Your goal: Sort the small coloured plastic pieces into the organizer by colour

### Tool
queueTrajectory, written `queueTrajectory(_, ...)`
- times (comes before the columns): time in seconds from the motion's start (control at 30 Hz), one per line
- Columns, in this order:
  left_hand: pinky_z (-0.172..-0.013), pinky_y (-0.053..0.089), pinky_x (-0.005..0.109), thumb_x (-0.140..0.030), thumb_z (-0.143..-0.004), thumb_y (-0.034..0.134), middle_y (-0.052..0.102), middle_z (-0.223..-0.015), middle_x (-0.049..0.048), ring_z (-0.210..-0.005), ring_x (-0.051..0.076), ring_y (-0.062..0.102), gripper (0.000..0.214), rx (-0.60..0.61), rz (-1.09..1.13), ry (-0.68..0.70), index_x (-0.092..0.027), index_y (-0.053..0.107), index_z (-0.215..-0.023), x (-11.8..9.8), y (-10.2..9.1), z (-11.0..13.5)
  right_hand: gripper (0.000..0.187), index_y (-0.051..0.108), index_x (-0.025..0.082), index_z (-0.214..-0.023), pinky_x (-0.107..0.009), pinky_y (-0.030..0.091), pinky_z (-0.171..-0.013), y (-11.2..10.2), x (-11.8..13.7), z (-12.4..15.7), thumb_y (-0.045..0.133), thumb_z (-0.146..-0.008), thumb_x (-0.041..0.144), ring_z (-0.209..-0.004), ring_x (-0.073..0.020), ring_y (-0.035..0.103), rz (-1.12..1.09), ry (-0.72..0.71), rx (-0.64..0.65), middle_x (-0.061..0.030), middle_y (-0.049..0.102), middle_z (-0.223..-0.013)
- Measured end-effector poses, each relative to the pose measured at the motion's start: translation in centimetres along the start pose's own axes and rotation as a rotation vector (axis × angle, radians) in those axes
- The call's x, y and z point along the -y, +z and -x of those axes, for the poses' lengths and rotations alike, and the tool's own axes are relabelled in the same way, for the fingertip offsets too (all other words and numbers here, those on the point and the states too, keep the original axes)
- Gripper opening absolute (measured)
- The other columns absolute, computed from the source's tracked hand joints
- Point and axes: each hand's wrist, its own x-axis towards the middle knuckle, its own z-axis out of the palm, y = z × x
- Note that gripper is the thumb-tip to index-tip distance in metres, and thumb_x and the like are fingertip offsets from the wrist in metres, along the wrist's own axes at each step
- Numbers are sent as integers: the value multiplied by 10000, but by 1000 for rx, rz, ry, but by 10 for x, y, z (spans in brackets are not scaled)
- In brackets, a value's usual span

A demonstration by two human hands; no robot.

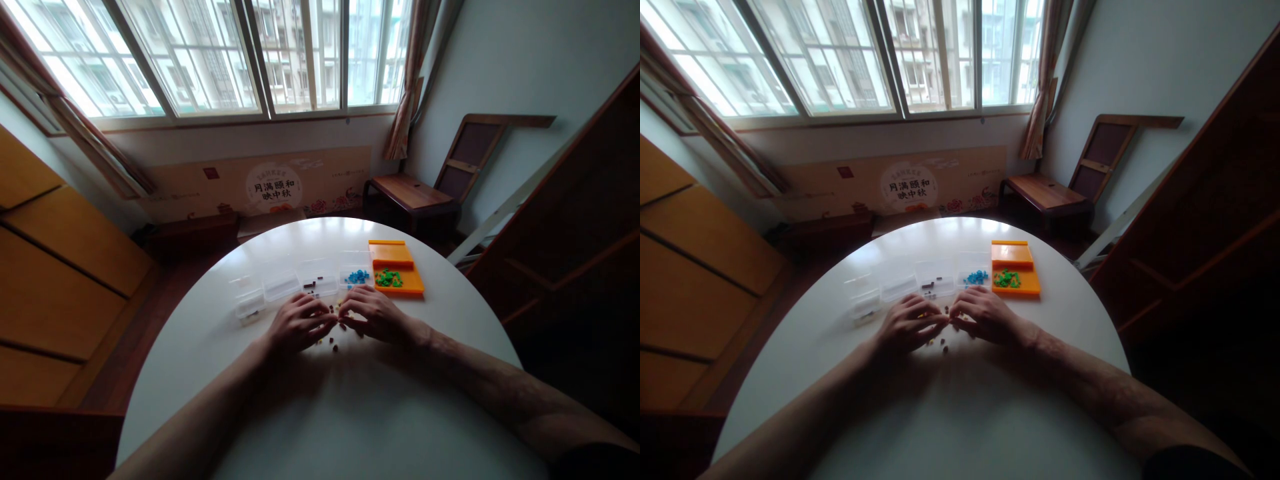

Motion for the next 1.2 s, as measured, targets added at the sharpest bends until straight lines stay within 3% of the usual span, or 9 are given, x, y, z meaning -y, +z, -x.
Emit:
queueTrajectory(0.2, -775, 543, 346, -242, -985, 783, 807, -933, 17, -799, 168, 714, 80, -29, 16, -37, -287, 804, -1048, 1, 1, 2, 133, 661, 224, -1087, -378, 530, -945, 0, 3, 0, 719, -1062, 341, -981, -223, 706, -30, 22, -22, -48, 766, -1020)
queueTrajectory(0.5, -810, 508, 368, -269, -989, 803, 809, -918, 7, -828, 192, 713, 33, -209, -171, -324, -276, 824, -965, 11, -2, 4, 163, 694, 233, -958, -411, 498, -967, -6, 9, 0, 817, -946, 340, -965, -240, 662, -31, 92, 136, -36, 759, -984)
queueTrajectory(0.7, -828, 473, 389, -315, -994, 802, 808, -887, -3, -824, 211, 701, 107, -149, -261, -519, -288, 838, -897, 15, 0, 7, 32, 734, 248, -998, -417, 477, -999, -4, 11, 1, 750, -993, 221, -998, -233, 645, -12, 148, 149, -29, 769, -1032)
queueTrajectory(0.77, -829, 469, 396, -313, -987, 810, 810, -889, -6, -827, 215, 700, 101, -151, -272, -542, -292, 840, -893, 14, 1, 7, 65, 743, 251, -1005, -415, 480, -994, -4, 13, 0, 710, -1020, 198, -991, -229, 648, -10, 140, 140, -32, 772, -1032)
queueTrajectory(0.97, -841, 477, 400, -320, -999, 796, 801, -896, 0, -837, 211, 706, 109, -167, -230, -505, -275, 824, -903, 11, -1, 4, 67, 744, 244, -1053, -409, 489, -994, -5, 16, -2, 685, -1055, 214, -1004, -230, 663, -1, 141, 138, -45, 775, -1056)
queueTrajectory(1.2, -839, 523, 375, -325, -964, 832, 805, -931, 11, -860, 195, 734, 71, -143, -28, -295, -263, 807, -945, 6, -3, 2, 60, 744, 237, -1065, -393, 486, -982, -1, 8, 1, 684, -1071, 236, -1008, -227, 658, 18, 116, 135, -44, 774, -1075)
